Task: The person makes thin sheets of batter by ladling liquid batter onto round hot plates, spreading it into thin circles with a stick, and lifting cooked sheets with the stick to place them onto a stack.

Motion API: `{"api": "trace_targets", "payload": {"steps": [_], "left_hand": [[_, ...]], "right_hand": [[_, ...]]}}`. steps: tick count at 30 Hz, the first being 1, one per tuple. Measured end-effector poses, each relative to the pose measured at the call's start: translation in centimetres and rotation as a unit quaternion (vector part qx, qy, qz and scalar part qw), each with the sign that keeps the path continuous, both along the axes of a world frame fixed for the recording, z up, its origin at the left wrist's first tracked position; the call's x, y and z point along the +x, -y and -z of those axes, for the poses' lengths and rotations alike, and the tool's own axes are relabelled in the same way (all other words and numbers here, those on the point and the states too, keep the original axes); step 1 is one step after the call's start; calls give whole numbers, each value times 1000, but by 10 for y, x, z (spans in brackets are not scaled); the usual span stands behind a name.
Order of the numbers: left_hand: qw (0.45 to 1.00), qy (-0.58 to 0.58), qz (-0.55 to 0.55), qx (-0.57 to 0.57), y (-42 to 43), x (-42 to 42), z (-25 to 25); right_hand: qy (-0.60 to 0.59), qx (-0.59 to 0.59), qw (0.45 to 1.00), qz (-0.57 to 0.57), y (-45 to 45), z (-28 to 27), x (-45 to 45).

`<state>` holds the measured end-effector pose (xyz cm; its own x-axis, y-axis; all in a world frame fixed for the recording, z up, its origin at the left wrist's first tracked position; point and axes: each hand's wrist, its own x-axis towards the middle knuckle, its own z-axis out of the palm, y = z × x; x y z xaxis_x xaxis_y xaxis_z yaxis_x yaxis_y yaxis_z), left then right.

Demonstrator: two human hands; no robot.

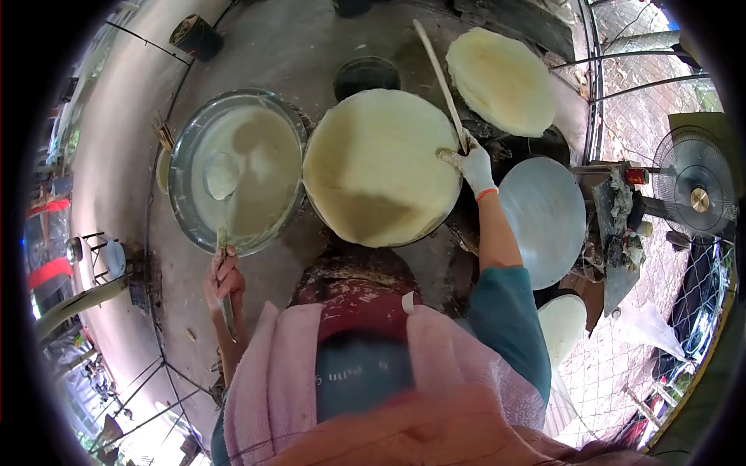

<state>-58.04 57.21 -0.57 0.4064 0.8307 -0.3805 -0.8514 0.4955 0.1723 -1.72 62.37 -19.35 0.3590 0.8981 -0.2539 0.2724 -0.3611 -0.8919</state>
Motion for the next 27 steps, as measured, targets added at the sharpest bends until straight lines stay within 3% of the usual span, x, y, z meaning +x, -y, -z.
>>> {"api": "trace_targets", "payload": {"steps": [4, 8, 11, 12, 15, 16, 17, 23, 25, 27], "left_hand": [[998, -67, 13, 14, -11, -16, 4], [996, -76, 45, 30, -27, -51, 22], [995, -87, 26, 28, -31, -68, 31], [996, -87, 24, 20, -33, -73, 34], [996, -90, 22, 9, -38, -82, 43], [995, -95, 21, 10, -38, -84, 47], [995, -100, 20, 11, -37, -84, 50], [995, -91, -24, 20, -26, -56, 47], [990, -129, -56, 10, -19, -42, 42], [986, -150, -71, 5, -17, -31, 40]], "right_hand": [[-5, -52, 999, -13, -6, -45, -18], [-29, 88, 996, 2, -9, -63, -39], [-90, 20, 996, 16, -10, -137, -61], [-110, 63, 992, 23, -15, -154, -66], [-120, 20, 992, 45, -34, -198, -51], [-122, 63, 985, 100, -40, -213, -53], [-113, 46, 991, 57, -49, -225, -34], [141, -5, 990, -31, -106, -337, 84], [177, 19, 983, -49, -112, -391, 57], [291, 80, 944, -136, -141, -364, 101]]}}
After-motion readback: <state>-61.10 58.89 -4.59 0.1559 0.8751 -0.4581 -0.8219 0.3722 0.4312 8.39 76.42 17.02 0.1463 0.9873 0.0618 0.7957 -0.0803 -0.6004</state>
